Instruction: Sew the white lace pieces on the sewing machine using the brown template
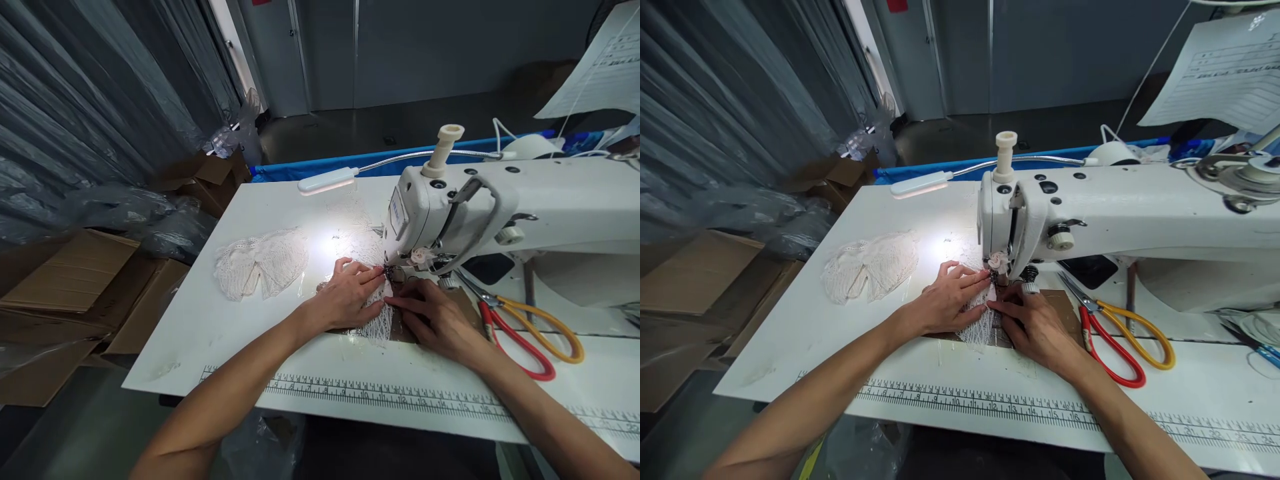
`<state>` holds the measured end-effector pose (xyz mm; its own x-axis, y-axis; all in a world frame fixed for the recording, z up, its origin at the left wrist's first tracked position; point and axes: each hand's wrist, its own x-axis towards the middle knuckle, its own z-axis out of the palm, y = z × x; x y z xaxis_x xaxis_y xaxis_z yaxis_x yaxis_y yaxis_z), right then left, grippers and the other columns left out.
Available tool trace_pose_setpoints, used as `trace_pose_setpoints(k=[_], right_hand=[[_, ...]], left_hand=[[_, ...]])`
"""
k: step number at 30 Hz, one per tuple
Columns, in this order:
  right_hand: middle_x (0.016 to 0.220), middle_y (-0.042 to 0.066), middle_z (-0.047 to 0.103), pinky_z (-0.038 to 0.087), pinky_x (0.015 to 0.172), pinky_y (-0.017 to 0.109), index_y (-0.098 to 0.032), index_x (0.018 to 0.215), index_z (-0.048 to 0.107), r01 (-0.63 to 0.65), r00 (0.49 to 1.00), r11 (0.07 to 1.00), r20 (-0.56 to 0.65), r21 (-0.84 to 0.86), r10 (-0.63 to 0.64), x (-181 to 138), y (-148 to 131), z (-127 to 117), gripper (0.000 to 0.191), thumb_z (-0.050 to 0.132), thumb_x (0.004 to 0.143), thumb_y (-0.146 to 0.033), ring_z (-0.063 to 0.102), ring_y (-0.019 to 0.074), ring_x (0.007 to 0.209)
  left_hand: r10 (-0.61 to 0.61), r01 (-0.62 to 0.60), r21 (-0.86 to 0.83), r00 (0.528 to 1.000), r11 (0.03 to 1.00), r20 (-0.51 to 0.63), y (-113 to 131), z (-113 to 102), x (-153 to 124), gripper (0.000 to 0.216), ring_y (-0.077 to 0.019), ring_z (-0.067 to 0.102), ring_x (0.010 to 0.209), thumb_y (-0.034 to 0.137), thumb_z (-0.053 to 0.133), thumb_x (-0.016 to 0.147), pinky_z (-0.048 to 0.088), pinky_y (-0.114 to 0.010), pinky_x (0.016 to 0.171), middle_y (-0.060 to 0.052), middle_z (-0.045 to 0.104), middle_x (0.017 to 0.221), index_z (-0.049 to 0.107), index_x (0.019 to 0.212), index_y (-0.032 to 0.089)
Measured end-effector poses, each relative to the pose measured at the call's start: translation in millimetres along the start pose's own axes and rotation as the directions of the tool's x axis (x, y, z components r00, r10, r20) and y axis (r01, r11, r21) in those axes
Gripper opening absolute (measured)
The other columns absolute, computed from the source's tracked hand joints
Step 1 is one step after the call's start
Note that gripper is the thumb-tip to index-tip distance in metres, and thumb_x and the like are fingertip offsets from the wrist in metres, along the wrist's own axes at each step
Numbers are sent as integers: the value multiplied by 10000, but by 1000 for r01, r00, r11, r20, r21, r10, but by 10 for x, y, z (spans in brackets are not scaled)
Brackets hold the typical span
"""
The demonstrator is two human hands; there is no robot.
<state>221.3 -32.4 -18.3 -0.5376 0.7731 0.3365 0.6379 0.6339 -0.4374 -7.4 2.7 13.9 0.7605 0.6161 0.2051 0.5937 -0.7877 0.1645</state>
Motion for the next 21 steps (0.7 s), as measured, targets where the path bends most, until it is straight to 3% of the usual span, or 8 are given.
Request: trace_pose_setpoints(k=[21], right_hand=[[1062, 119, 605, 533, 827, 426, -237, 1225, 637, 31, 998, 999, -46, -14, -32, 14, -21, 7, 370, 488, 889, -203, 586, 259, 989]], left_hand=[[-41, 40, 68, 999, 997, 20, 35, 0, 10, 416, -283, 484, 1167, 395, 388, 972, 225, -619, 1067, -123, 502, 1385, 494, 1303, 167]])
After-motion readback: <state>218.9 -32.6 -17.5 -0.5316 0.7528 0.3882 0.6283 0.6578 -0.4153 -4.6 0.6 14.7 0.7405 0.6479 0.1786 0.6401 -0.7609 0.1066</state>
